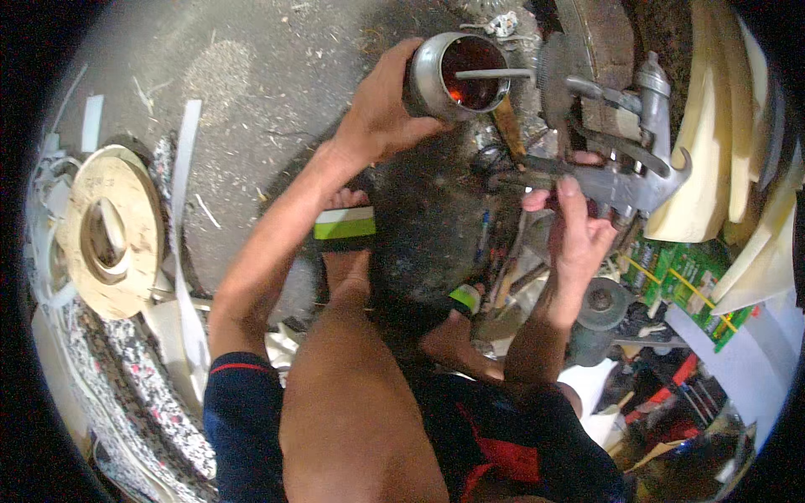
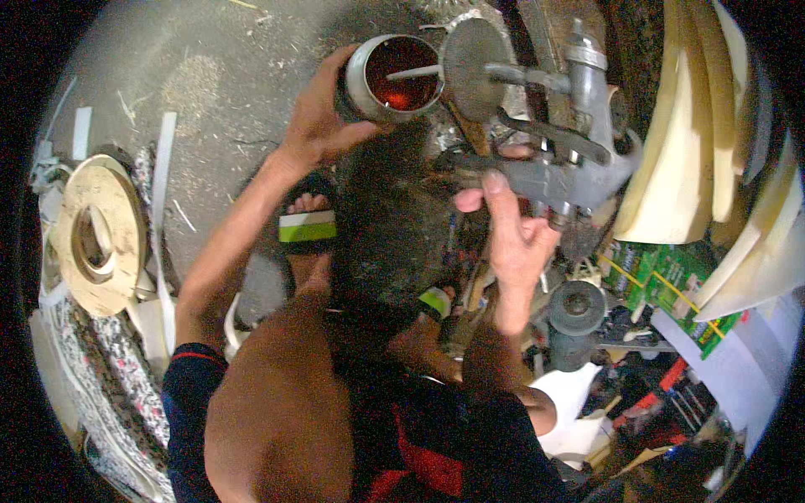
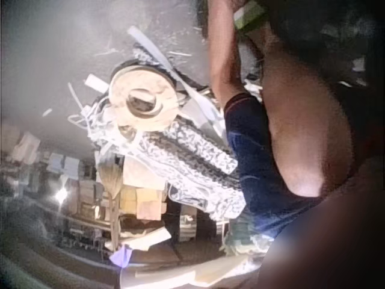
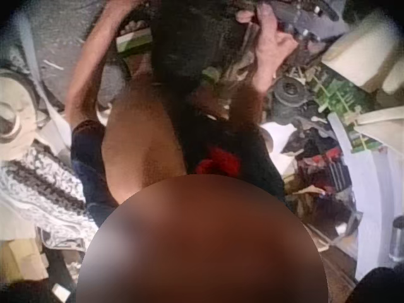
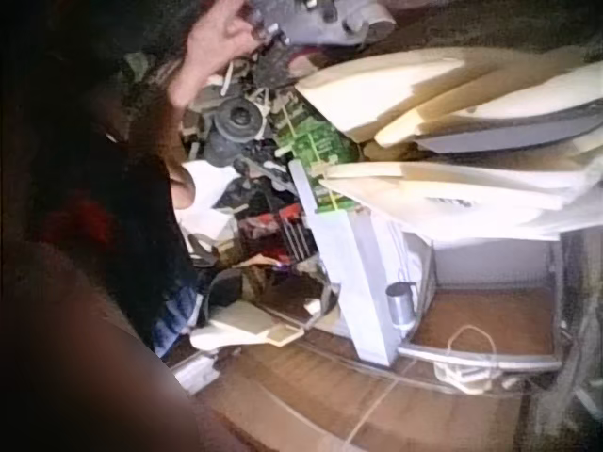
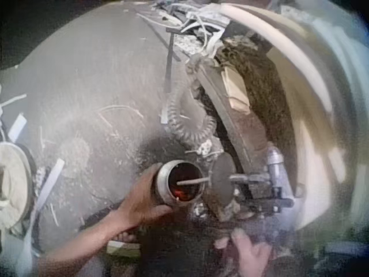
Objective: The person sits on the floor and repairs a spray gun by wrapping its container with tape. They use scissors to cut the tape and a brush to clean the floor. The person also handles a wooden ring and a white circular object.
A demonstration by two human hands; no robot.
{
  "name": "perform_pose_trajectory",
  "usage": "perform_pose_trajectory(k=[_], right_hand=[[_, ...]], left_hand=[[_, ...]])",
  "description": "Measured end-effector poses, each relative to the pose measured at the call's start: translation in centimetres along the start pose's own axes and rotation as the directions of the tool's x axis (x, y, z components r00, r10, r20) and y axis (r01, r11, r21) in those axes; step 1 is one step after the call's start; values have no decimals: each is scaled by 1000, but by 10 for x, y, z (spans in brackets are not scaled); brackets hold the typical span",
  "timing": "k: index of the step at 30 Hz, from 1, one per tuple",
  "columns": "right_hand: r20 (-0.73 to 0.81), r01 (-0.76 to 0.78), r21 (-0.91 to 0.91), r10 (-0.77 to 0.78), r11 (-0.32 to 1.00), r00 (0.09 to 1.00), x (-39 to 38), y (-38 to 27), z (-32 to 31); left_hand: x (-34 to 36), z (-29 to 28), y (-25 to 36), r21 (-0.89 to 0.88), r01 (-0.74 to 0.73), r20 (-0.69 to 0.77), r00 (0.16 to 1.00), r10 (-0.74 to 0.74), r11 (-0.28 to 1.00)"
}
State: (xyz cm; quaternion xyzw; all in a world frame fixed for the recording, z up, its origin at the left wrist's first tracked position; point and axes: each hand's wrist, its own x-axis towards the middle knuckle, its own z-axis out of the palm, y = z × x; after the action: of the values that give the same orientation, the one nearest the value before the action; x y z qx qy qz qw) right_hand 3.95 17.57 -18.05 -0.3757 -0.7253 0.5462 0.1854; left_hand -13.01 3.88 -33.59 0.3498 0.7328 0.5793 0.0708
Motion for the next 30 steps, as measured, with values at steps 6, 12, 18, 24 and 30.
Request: perform_pose_trajectory(k=[6, 12, 18, 24, 30], right_hand=[[110, 38, 77, -46, 996, 993, 14, 3, 9], [149, 45, 17, -47, 999, 988, 21, 3, 11], [162, 52, -14, -49, 999, 985, 22, 4, 14], [161, 68, -32, -62, 997, 985, 20, 9, 16], [149, 42, -79, -30, 996, 988, 16, 17, 19]], left_hand=[[11, 10, 7, 14, -25, -28, 999, 25, 1000], [17, 6, 12, -16, -43, -7, 999, 43, 999], [18, 5, 17, 16, -21, 8, 1000, 21, 1000], [20, 8, 18, -3, -23, 13, 1000, 23, 1000], [14, 12, 15, 0, -30, -8, 1000, 30, 1000]])
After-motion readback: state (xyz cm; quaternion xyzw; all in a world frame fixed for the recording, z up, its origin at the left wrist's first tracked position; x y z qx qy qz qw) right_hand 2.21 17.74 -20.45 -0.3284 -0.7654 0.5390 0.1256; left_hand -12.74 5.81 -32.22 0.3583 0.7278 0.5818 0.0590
